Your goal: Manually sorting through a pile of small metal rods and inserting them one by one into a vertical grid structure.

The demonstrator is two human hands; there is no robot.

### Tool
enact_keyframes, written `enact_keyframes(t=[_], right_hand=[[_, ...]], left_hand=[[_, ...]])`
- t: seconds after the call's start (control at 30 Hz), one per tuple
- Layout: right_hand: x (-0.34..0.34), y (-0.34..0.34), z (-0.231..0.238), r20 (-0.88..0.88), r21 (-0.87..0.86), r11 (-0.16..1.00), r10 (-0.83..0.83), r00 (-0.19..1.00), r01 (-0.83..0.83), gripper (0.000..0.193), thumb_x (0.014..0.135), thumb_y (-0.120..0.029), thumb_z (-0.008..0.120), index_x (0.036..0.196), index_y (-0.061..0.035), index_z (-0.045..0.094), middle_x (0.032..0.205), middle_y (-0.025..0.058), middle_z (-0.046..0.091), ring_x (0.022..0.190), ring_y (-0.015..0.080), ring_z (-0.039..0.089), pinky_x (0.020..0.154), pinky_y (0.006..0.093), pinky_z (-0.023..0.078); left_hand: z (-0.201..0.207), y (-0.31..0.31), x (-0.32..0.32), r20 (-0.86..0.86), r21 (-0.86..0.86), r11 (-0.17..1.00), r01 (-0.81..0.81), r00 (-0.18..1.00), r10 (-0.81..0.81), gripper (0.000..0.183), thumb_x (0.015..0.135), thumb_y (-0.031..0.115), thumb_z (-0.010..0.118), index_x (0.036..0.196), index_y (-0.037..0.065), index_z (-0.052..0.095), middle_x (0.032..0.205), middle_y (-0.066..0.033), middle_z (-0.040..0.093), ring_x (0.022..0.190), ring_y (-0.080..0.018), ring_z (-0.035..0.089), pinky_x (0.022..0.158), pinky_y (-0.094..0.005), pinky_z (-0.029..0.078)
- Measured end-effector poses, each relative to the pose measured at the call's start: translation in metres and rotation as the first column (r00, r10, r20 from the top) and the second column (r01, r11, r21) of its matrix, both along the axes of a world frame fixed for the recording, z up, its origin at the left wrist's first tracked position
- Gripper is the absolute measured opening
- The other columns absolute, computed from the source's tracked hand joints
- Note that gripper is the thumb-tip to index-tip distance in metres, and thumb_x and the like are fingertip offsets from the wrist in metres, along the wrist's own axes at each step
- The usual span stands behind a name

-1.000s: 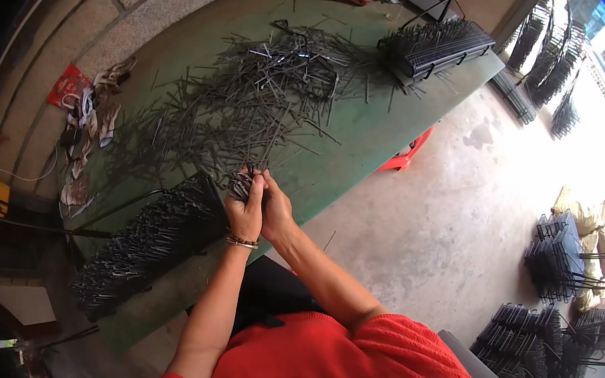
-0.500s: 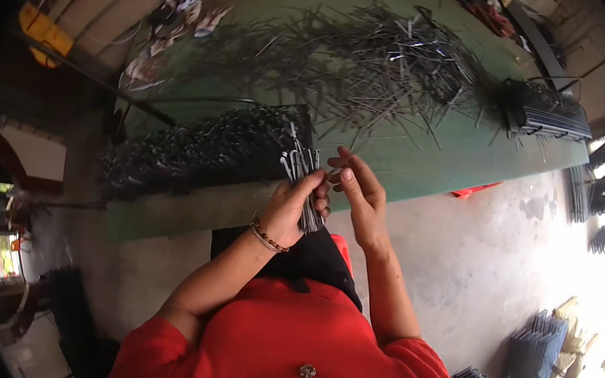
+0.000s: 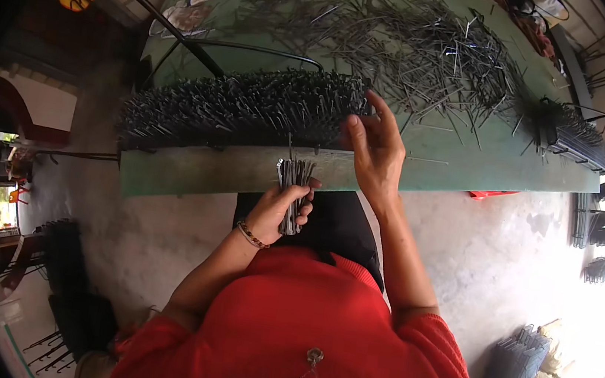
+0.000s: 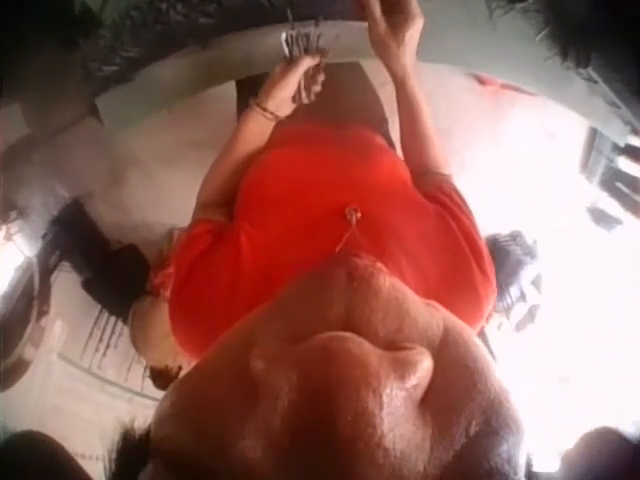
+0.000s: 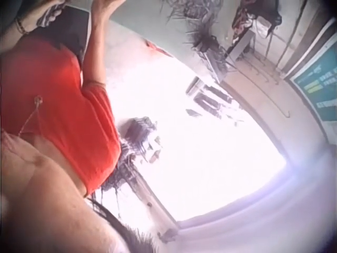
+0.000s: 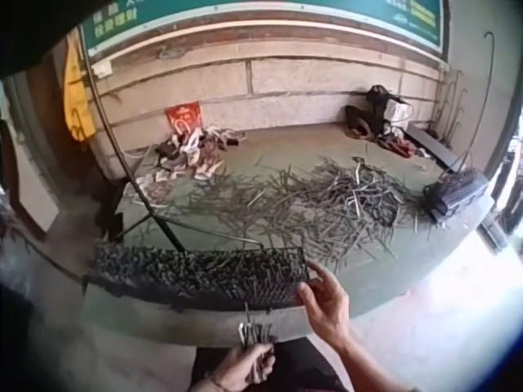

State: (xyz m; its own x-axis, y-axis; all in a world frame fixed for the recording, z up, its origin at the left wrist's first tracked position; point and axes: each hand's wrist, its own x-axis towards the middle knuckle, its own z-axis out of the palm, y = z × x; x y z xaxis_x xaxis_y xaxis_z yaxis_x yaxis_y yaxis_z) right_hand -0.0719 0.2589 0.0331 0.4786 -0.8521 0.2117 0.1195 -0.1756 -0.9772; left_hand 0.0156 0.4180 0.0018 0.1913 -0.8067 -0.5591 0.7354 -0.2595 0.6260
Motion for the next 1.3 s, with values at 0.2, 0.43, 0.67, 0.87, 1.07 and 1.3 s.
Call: enact_keyframes(t=[0.2, 0.43, 0.67, 0.87, 1.07, 1.3], right_hand=[[0.039, -0.014, -0.007, -0.168, -0.105, 0.989, 0.083, 0.982, -0.101, 0.033, 0.096, -0.016, 0.050, 0.125, 0.0015, 0.048, 0.086, 0.0083, 0.066, 0.072, 0.0100, 0.061, 0.067, 0.0241, 0.051], [0.052, -0.012, -0.011, -0.296, -0.231, 0.964, 0.058, 0.953, -0.130, 0.027, 0.093, -0.011, 0.052, 0.118, -0.0002, 0.054, 0.087, 0.0106, 0.068, 0.073, 0.0120, 0.064, 0.068, 0.0248, 0.051], [0.056, -0.017, -0.009, -0.320, -0.440, 0.890, -0.032, 0.947, -0.118, 0.022, 0.088, -0.006, 0.057, 0.109, 0.0001, 0.059, 0.084, 0.0122, 0.067, 0.071, 0.0149, 0.065, 0.064, 0.0267, 0.051], [0.056, -0.017, -0.009, -0.358, -0.502, 0.860, -0.108, 0.927, -0.094, 0.024, 0.086, -0.007, 0.060, 0.109, -0.0013, 0.059, 0.082, 0.0141, 0.066, 0.066, 0.0175, 0.065, 0.061, 0.0290, 0.050], [0.058, -0.012, -0.015, -0.393, -0.473, 0.880, -0.157, 0.906, -0.053, 0.025, 0.085, -0.007, 0.061, 0.109, -0.0018, 0.059, 0.084, 0.0149, 0.065, 0.066, 0.0242, 0.064, 0.061, 0.0322, 0.050], [0.059, -0.017, -0.020, -0.430, -0.737, 0.600, -0.061, 0.901, -0.311, 0.029, 0.083, 0.000, 0.059, 0.112, 0.0000, 0.057, 0.093, 0.0162, 0.060, 0.078, 0.0344, 0.059, 0.066, 0.0384, 0.049]], left_hand=[[-0.007, 0.004, 0.015, 0.025, -0.005, 0.998, 0.055, 0.998, -0.055, 0.026, 0.087, 0.020, 0.057, 0.106, 0.002, 0.058, 0.071, -0.0011, 0.055, 0.062, -0.0081, 0.055, 0.050, -0.0218, 0.047], [-0.016, 0.007, 0.017, 0.016, -0.081, 0.996, 0.032, 0.999, -0.031, 0.024, 0.087, 0.014, 0.061, 0.106, 0.001, 0.059, 0.077, -0.0026, 0.059, 0.067, -0.0098, 0.059, 0.056, -0.0251, 0.053], [-0.019, 0.002, 0.020, -0.022, -0.098, 0.994, -0.039, 0.999, 0.037, 0.023, 0.085, 0.013, 0.064, 0.104, 0.000, 0.059, 0.089, -0.0038, 0.061, 0.074, -0.0128, 0.061, 0.061, -0.0282, 0.056], [-0.015, 0.002, 0.021, -0.047, -0.061, 0.997, -0.042, 0.998, 0.039, 0.021, 0.085, 0.012, 0.063, 0.102, -0.001, 0.059, 0.087, -0.0049, 0.060, 0.075, -0.0142, 0.061, 0.063, -0.0299, 0.056], [-0.015, 0.005, 0.021, -0.042, -0.099, 0.994, -0.042, 0.998, 0.038, 0.022, 0.084, 0.009, 0.062, 0.103, -0.001, 0.057, 0.086, -0.0053, 0.058, 0.077, -0.0155, 0.061, 0.064, -0.0311, 0.056], [-0.016, 0.008, 0.019, -0.040, -0.114, 0.992, -0.056, 0.998, 0.052, 0.021, 0.085, 0.007, 0.062, 0.103, -0.001, 0.056, 0.086, -0.0061, 0.058, 0.078, -0.0162, 0.061, 0.066, -0.0326, 0.057]])
